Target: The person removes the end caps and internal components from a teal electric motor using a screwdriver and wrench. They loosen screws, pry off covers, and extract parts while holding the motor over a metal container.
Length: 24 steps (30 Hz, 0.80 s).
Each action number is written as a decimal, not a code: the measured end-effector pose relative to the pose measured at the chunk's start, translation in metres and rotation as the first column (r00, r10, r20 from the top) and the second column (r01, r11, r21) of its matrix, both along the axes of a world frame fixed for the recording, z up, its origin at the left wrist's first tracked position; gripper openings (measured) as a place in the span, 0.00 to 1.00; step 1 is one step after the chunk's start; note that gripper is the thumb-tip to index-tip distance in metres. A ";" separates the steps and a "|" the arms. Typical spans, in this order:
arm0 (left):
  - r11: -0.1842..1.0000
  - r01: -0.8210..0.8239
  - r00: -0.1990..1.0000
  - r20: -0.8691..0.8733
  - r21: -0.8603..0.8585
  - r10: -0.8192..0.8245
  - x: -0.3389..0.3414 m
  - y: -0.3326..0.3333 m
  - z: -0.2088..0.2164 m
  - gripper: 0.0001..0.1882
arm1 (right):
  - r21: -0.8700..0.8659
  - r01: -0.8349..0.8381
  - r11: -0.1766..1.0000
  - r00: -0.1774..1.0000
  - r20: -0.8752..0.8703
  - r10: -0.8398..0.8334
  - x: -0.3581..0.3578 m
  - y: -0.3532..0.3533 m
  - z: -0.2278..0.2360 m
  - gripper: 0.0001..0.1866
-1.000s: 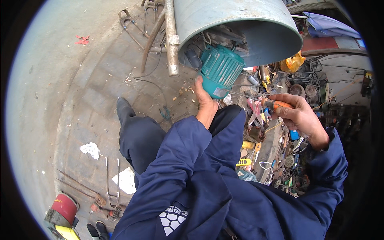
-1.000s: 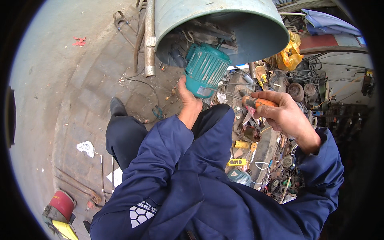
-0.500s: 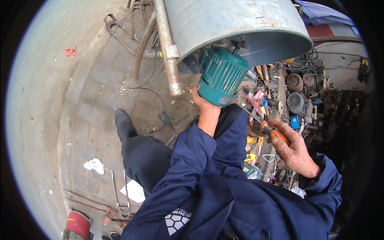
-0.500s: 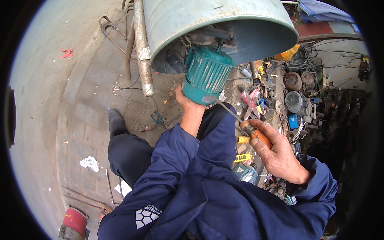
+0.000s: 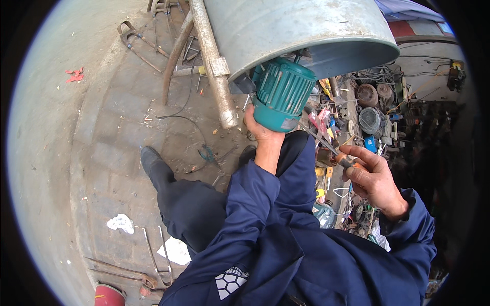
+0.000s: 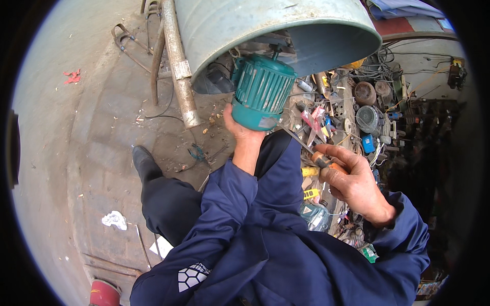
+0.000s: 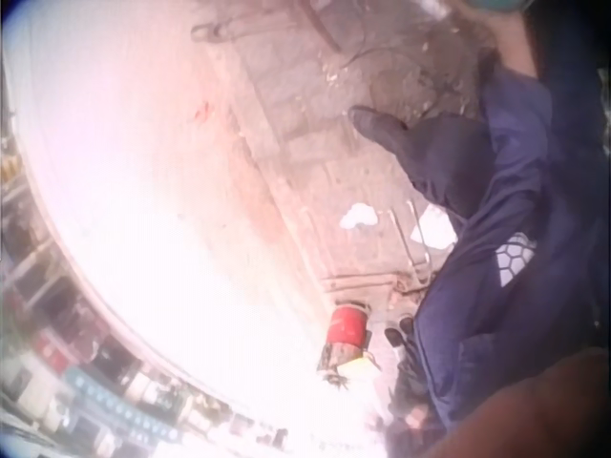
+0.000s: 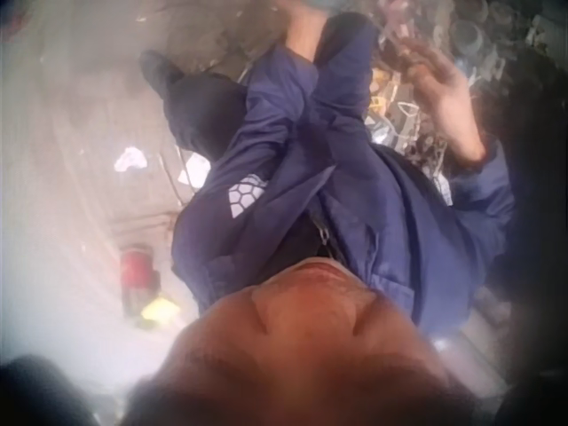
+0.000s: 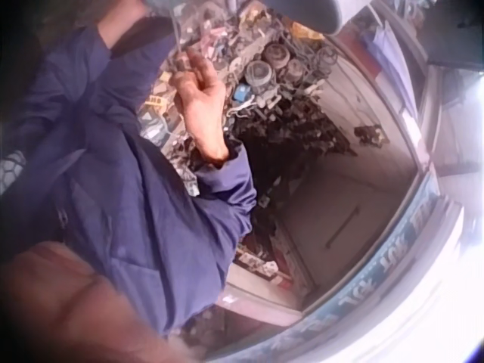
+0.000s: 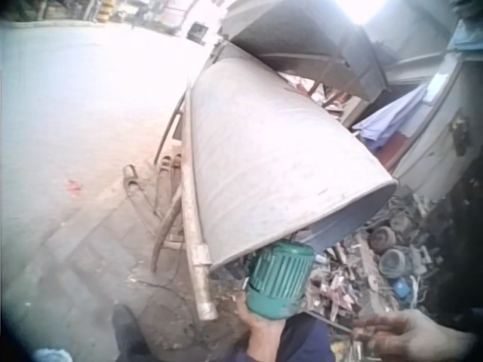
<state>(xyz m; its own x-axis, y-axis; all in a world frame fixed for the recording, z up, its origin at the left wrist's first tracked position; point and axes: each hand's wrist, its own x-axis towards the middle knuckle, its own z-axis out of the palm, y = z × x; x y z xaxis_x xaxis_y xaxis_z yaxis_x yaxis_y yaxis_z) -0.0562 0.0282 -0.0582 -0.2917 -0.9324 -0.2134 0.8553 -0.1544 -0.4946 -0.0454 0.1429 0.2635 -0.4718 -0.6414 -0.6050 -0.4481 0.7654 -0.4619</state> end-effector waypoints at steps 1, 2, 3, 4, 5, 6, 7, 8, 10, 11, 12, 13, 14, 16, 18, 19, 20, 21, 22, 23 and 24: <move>1.000 -0.013 1.000 -0.006 -0.006 0.013 -0.002 0.000 -0.001 0.37 | -0.029 0.028 0.999 1.000 -0.004 -0.028 0.002 0.001 -0.003 0.29; 0.999 -0.027 1.000 -0.004 -0.018 0.027 -0.004 0.001 -0.002 0.37 | -0.035 -0.023 0.999 0.999 -0.035 0.022 0.005 0.003 -0.005 0.29; 1.000 -0.018 1.000 -0.004 0.014 0.018 -0.005 0.000 -0.002 0.37 | -0.047 -0.063 0.997 0.995 -0.078 0.059 0.007 0.005 -0.007 0.28; 0.999 -0.009 1.000 0.006 0.040 0.009 -0.006 0.000 -0.003 0.37 | -0.031 -0.125 0.992 0.986 -0.119 0.120 0.009 0.007 -0.008 0.28; 0.996 0.014 0.999 0.028 0.082 -0.017 -0.007 0.000 -0.003 0.37 | 0.017 -0.149 0.989 0.978 -0.148 0.150 0.011 0.007 -0.008 0.28; 0.997 0.004 1.000 0.028 0.073 -0.006 -0.008 0.000 -0.004 0.38 | -0.036 -0.084 0.996 0.992 -0.095 0.081 0.013 0.008 -0.009 0.28; 0.997 0.006 0.999 0.043 0.081 -0.009 -0.008 0.000 -0.003 0.39 | -0.040 -0.009 0.999 0.999 -0.046 0.007 0.014 0.008 -0.008 0.28; 0.996 0.018 0.998 0.062 0.091 -0.023 -0.007 0.000 -0.003 0.40 | -0.040 0.068 0.997 0.998 0.002 -0.068 0.016 0.008 -0.008 0.28; 0.997 0.018 0.999 0.045 0.070 -0.022 -0.006 0.000 -0.002 0.40 | -0.045 -0.010 0.999 0.999 -0.031 0.008 0.020 0.007 -0.010 0.27; 0.998 0.023 0.999 0.031 0.061 -0.025 -0.005 0.000 -0.002 0.41 | -0.044 -0.094 0.995 0.990 -0.108 0.089 0.022 0.008 -0.012 0.28; 0.998 0.031 0.999 0.032 0.061 -0.033 -0.005 0.001 -0.001 0.41 | -0.014 -0.151 0.988 0.967 -0.210 0.145 0.024 0.009 -0.013 0.28; 0.999 -0.010 1.000 0.003 0.048 0.010 -0.006 0.002 0.000 0.37 | 0.047 -0.207 0.977 0.951 -0.226 0.213 0.025 0.009 -0.013 0.28; 0.998 -0.014 1.000 0.004 0.053 0.014 -0.005 0.002 0.001 0.37 | -0.025 -0.212 0.977 0.959 -0.196 0.203 0.026 0.009 -0.012 0.28; 0.999 -0.030 0.999 0.024 0.034 0.029 -0.005 0.003 0.001 0.37 | 0.020 -0.136 0.991 0.975 -0.177 0.137 0.025 0.008 -0.011 0.28; 0.999 -0.013 1.000 0.017 0.047 0.012 -0.006 0.003 0.000 0.37 | -0.072 -0.026 0.997 0.989 -0.147 0.015 0.022 0.005 -0.010 0.27; 0.998 -0.012 1.000 0.006 0.055 0.012 -0.006 0.003 -0.001 0.37 | -0.027 -0.123 0.992 0.977 -0.180 0.117 0.021 0.005 -0.012 0.27; 0.998 -0.014 1.000 -0.004 0.063 0.014 -0.007 0.002 -0.002 0.37 | -0.042 -0.229 0.972 0.951 -0.223 0.215 0.020 0.004 -0.014 0.26; 0.997 -0.015 1.000 -0.004 0.078 0.015 -0.007 0.002 -0.002 0.37 | -0.055 -0.331 0.942 0.913 -0.273 0.305 0.021 0.003 -0.014 0.26; 0.995 -0.014 1.000 -0.003 0.094 0.014 -0.008 0.001 -0.003 0.36 | -0.069 -0.421 0.904 0.869 -0.317 0.380 0.022 0.002 -0.016 0.26; 0.995 -0.003 1.000 -0.006 0.104 0.003 -0.008 0.002 -0.002 0.36 | 0.012 -0.372 0.928 0.868 -0.348 0.353 0.024 0.001 -0.015 0.26; 0.994 -0.002 1.000 -0.006 0.107 0.003 -0.009 0.002 -0.002 0.36 | -0.052 -0.365 0.929 0.894 -0.299 0.335 0.026 0.000 -0.016 0.26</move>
<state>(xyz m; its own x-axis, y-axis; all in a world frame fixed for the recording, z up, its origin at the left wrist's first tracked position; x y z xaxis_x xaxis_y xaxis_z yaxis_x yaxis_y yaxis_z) -0.0648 0.0300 -0.0604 -0.2908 -0.9050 -0.3105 0.8527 -0.0980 -0.5131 -0.0194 0.1427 0.2471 -0.3448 -0.8481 -0.4023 -0.8004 0.4896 -0.3459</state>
